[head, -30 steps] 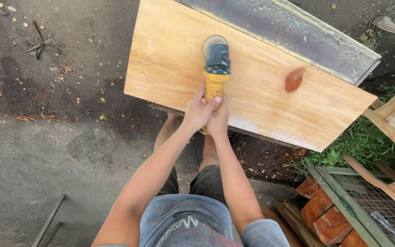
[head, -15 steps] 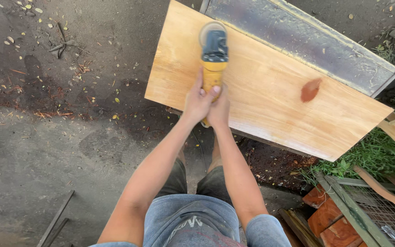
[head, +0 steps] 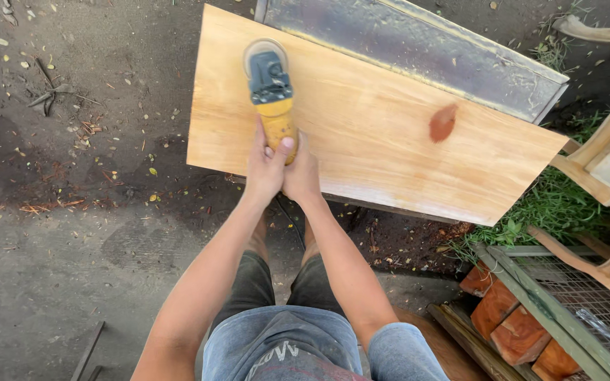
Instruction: The person uses a handheld power sander to smooth the surface of a rectangular wooden board. They move the sander across the board in overlapping passes, then flip the board over and continue sanding the other side.
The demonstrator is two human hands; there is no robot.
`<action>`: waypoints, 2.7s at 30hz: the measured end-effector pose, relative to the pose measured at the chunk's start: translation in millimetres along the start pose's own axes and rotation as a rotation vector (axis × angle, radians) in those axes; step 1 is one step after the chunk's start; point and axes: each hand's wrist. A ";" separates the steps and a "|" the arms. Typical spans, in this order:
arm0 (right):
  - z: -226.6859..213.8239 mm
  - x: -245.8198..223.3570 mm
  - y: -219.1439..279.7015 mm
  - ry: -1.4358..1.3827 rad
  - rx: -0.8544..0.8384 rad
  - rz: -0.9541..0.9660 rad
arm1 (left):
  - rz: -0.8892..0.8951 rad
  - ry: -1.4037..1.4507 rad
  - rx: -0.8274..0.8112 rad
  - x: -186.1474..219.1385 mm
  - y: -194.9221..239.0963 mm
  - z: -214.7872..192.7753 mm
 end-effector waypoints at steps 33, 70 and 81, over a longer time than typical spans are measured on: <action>-166.9 185.0 41.7 -0.054 0.299 -0.126 | -0.214 -0.127 -0.174 -122.5 30.6 202.3; 36.7 35.9 50.6 -0.144 0.004 -0.123 | -0.226 -0.441 0.065 12.7 51.6 -34.7; 79.6 14.3 28.2 -0.038 -0.073 -0.187 | -0.013 -0.099 0.155 -6.4 35.4 -82.0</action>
Point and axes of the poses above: each hand's wrist, its own y-axis away from the middle knuckle, its own z-axis out of the palm, x = y × z, and after that the axes turned 5 degrees about -z, right-handed
